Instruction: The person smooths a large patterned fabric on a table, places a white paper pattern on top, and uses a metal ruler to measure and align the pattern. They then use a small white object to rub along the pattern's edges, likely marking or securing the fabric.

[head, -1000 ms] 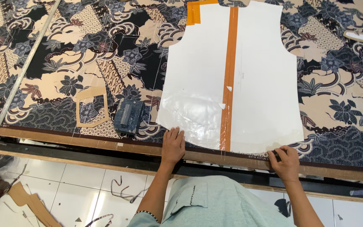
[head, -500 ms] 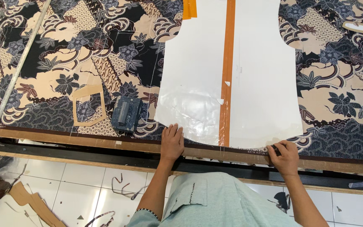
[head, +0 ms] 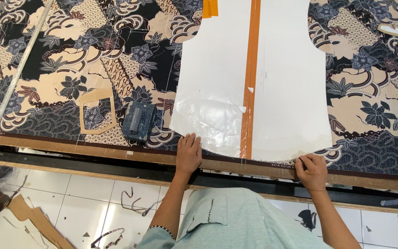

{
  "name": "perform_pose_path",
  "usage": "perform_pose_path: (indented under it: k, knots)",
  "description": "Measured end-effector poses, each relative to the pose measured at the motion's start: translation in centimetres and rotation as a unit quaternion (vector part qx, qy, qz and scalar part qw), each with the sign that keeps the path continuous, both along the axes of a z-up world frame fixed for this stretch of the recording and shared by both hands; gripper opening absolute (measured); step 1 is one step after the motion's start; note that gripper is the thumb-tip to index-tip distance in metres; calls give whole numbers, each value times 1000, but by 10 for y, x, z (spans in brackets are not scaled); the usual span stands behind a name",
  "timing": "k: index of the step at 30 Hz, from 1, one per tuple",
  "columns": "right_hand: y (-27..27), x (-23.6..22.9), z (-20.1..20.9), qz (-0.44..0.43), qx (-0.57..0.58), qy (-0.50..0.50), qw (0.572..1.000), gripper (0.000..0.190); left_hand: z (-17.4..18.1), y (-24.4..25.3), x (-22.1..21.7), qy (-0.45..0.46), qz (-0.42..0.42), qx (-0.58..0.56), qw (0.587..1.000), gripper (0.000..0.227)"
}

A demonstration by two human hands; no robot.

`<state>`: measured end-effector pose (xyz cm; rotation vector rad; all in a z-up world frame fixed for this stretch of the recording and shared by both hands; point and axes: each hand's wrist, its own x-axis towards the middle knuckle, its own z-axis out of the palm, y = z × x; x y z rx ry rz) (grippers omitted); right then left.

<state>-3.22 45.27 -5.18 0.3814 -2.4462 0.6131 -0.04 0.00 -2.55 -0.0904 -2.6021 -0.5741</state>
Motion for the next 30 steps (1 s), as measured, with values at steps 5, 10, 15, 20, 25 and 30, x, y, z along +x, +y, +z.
perform_pose_path:
  k: [5, 10, 15, 20, 25, 30]
  knots:
    - [2, 1, -2, -2, 8, -26, 1000, 15, 1, 0, 0, -2, 0, 8, 1000, 28]
    - [4, 1, -4, 8, 16, -19, 1000, 19, 3, 0, 0, -3, -1, 7, 1000, 28]
    - [6, -1, -8, 5, 21, -18, 1000, 19, 4, 1, 1, -6, 0, 5, 1000, 28]
    - [6, 0, -8, 5, 20, -15, 1000, 21, 4, 0, 1, -6, -4, 8, 1000, 28]
    - [5, -1, -6, 14, 18, -13, 1000, 25, 2, 0, 0, -4, -3, 7, 1000, 28]
    - [5, 0, -6, 15, 17, -18, 1000, 24, 1, 0, 0, -5, -4, 9, 1000, 28]
